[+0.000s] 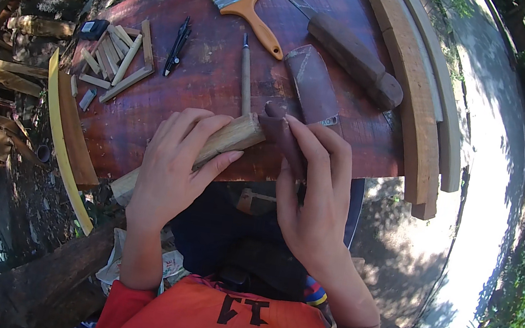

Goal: Measure and fit together pieces of wood for joinery using a mallet and small wood blocks.

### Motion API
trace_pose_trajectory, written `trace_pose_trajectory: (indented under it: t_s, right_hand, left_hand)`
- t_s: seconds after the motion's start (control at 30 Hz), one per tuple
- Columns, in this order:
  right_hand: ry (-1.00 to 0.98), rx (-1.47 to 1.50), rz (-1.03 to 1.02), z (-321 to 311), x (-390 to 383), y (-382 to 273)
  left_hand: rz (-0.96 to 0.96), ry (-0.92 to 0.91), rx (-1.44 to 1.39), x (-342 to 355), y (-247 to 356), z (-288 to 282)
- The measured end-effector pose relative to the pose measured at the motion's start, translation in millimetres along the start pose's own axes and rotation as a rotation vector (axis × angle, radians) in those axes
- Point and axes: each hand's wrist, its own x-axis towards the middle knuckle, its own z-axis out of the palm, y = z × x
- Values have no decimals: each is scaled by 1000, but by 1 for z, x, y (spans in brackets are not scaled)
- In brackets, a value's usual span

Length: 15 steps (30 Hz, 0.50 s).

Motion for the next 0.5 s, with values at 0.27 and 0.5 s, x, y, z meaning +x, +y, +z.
trace_pose_trajectory:
  t_s: [0.27, 0.5]
  right_hand:
    - [-71, 115, 88, 15, -17, -4]
    - [-137, -50, 13, 13, -17, -10]
  left_hand:
    - [-30, -38, -27, -2, 0, -1]
    - [-13, 33, -7, -2, -3, 4]
